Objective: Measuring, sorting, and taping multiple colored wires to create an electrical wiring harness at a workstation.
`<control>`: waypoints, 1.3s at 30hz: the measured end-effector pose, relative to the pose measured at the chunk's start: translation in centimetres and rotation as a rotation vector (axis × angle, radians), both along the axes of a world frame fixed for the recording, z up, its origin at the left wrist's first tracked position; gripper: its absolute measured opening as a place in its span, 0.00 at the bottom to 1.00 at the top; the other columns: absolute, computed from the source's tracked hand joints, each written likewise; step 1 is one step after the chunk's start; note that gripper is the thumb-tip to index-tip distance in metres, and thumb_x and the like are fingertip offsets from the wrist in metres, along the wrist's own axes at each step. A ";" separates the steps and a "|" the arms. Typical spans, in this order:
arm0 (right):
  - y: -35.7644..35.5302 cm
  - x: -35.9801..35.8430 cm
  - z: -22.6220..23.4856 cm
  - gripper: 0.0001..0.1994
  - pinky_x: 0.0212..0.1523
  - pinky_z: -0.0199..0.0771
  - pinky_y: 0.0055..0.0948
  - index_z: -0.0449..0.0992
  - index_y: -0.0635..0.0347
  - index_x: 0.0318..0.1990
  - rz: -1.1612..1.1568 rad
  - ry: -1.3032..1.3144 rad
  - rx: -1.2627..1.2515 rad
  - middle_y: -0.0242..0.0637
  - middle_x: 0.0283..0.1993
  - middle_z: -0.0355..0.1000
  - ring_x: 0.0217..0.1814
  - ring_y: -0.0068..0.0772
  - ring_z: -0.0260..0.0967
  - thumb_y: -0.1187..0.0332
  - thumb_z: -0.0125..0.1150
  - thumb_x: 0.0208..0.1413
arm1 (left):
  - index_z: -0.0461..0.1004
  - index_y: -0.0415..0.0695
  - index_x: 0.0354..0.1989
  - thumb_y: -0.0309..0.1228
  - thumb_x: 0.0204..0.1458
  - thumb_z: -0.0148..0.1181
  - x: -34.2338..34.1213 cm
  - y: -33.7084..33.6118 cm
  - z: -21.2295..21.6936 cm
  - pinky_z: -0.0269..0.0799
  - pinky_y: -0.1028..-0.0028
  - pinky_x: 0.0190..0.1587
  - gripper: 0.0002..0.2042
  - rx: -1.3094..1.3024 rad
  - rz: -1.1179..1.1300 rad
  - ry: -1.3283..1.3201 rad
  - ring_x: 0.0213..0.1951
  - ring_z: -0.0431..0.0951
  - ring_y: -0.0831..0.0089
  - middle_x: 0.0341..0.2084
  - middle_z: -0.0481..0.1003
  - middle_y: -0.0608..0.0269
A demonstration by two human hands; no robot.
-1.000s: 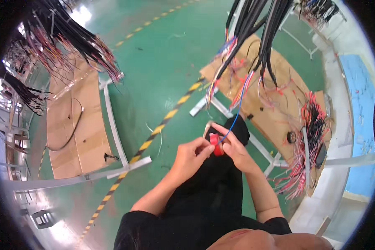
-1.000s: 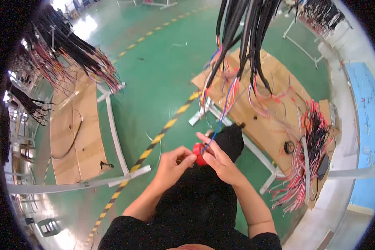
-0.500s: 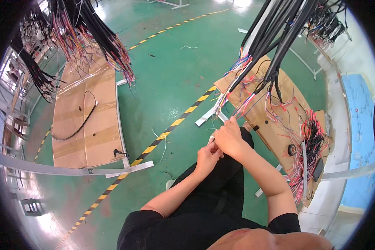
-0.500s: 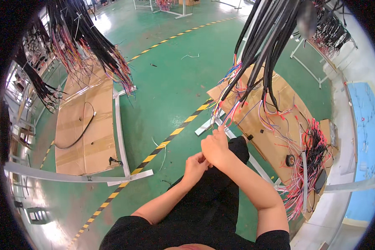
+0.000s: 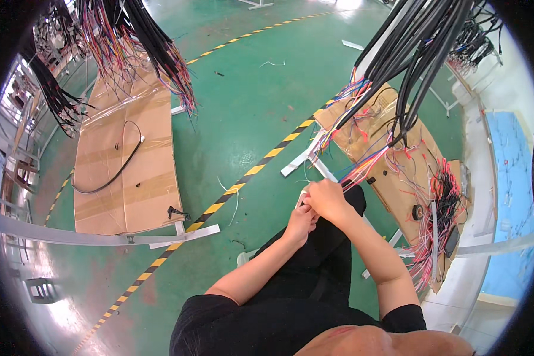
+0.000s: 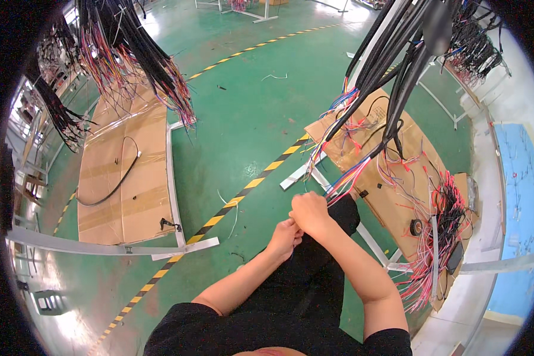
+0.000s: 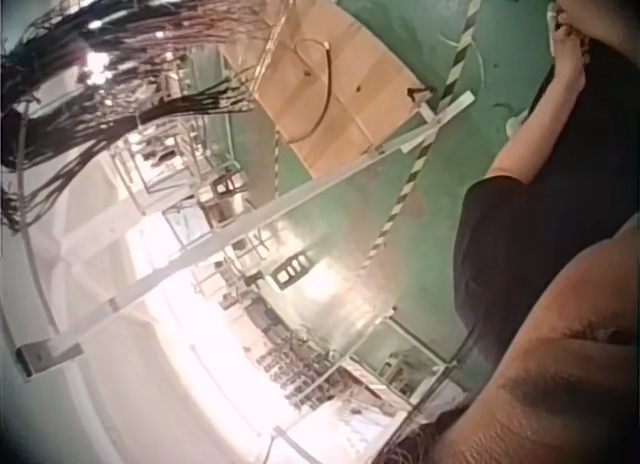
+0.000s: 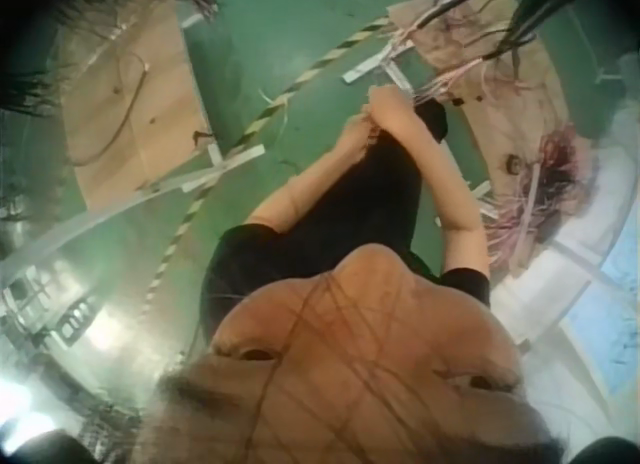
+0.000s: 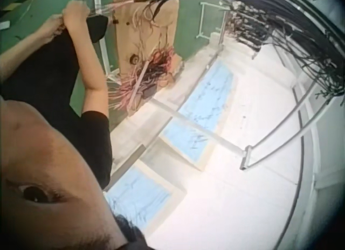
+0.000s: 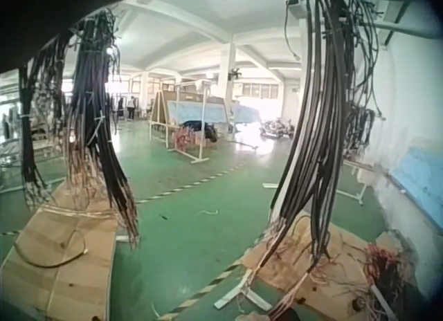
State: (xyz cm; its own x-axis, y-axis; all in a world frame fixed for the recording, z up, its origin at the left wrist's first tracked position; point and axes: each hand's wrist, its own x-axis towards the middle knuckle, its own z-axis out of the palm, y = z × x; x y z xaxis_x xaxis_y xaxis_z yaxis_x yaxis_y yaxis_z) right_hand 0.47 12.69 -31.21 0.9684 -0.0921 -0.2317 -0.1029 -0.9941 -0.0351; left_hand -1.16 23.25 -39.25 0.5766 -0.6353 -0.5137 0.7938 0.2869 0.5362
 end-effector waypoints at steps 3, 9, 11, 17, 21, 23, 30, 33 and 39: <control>-1.1 -1.0 1.0 0.12 0.42 0.74 0.35 0.76 0.62 0.39 -0.036 -0.141 0.550 0.46 0.37 0.76 0.41 0.42 0.74 0.65 0.64 0.50 | 0.73 0.41 0.29 0.29 0.59 0.52 0.0 0.4 -0.5 0.57 0.82 0.22 0.08 0.261 0.049 -0.584 0.21 0.64 0.86 0.20 0.69 0.73; -0.3 -7.5 5.3 0.20 0.61 0.60 0.33 0.72 0.67 0.49 0.058 -0.386 1.163 0.46 0.57 0.65 0.61 0.35 0.63 0.71 0.66 0.49 | 0.77 0.37 0.40 0.22 0.56 0.56 3.5 4.8 3.0 0.66 0.82 0.26 0.06 0.127 0.087 -0.929 0.25 0.72 0.85 0.21 0.75 0.68; 0.1 -10.0 4.6 0.21 0.61 0.61 0.33 0.71 0.67 0.49 0.000 -0.536 1.189 0.47 0.57 0.65 0.57 0.33 0.66 0.69 0.68 0.49 | 0.77 0.37 0.38 0.20 0.55 0.57 2.9 5.4 6.8 0.68 0.82 0.27 0.05 0.209 -0.008 -1.073 0.27 0.75 0.83 0.24 0.77 0.65; 0.4 -12.8 -0.8 0.21 0.58 0.64 0.29 0.68 0.67 0.51 -0.472 -0.632 1.599 0.35 0.43 0.70 0.48 0.23 0.67 0.76 0.67 0.49 | 0.75 0.38 0.43 0.25 0.56 0.57 1.1 4.2 7.5 0.70 0.80 0.36 0.08 0.222 -0.156 -1.122 0.32 0.73 0.85 0.30 0.76 0.67; 0.3 -13.3 0.5 0.21 0.50 0.67 0.25 0.67 0.65 0.52 -0.398 -0.624 1.400 0.32 0.35 0.71 0.43 0.21 0.67 0.77 0.65 0.50 | 0.72 0.39 0.41 0.27 0.56 0.58 1.4 3.3 7.5 0.68 0.81 0.37 0.07 0.147 -0.335 -0.926 0.33 0.71 0.85 0.30 0.74 0.69; 0.2 -13.6 1.0 0.22 0.46 0.68 0.24 0.66 0.63 0.53 -0.341 -0.558 1.233 0.30 0.30 0.69 0.41 0.20 0.67 0.77 0.65 0.50 | 0.70 0.41 0.38 0.28 0.57 0.59 1.9 3.0 6.2 0.67 0.82 0.38 0.06 0.051 -0.496 -0.844 0.34 0.70 0.85 0.30 0.71 0.71; 0.5 -13.5 -2.5 0.27 0.52 0.69 0.28 0.60 0.59 0.49 -0.440 -0.675 1.563 0.39 0.53 0.63 0.55 0.30 0.64 0.72 0.71 0.46 | 0.70 0.45 0.34 0.31 0.56 0.60 -0.6 1.5 4.9 0.65 0.81 0.33 0.06 0.061 -0.543 -0.735 0.31 0.68 0.84 0.27 0.70 0.74; -0.8 -13.7 -1.3 0.22 0.48 0.70 0.27 0.62 0.61 0.47 -0.511 -0.462 1.494 0.38 0.49 0.67 0.49 0.29 0.67 0.71 0.68 0.48 | 0.72 0.42 0.32 0.30 0.53 0.62 -0.3 1.2 6.4 0.66 0.78 0.31 0.06 0.254 -0.390 -1.056 0.29 0.70 0.80 0.26 0.71 0.69; -2.6 -12.9 -0.4 0.11 0.36 0.67 0.21 0.68 0.64 0.43 -0.407 -0.487 1.533 0.31 0.33 0.64 0.33 0.21 0.63 0.74 0.57 0.52 | 0.74 0.41 0.30 0.28 0.47 0.67 -1.3 -0.2 8.1 0.70 0.68 0.26 0.08 0.421 -0.053 -1.649 0.24 0.74 0.62 0.22 0.72 0.58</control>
State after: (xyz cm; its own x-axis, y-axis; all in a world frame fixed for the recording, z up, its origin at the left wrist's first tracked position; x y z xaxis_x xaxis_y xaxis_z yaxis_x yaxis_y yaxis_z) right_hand -12.43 10.09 -31.57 0.9438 -0.3277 -0.0421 -0.0167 0.0798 -0.9967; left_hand -2.51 23.01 -31.20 0.6139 -0.6566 0.4382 -0.6380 -0.0858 0.7653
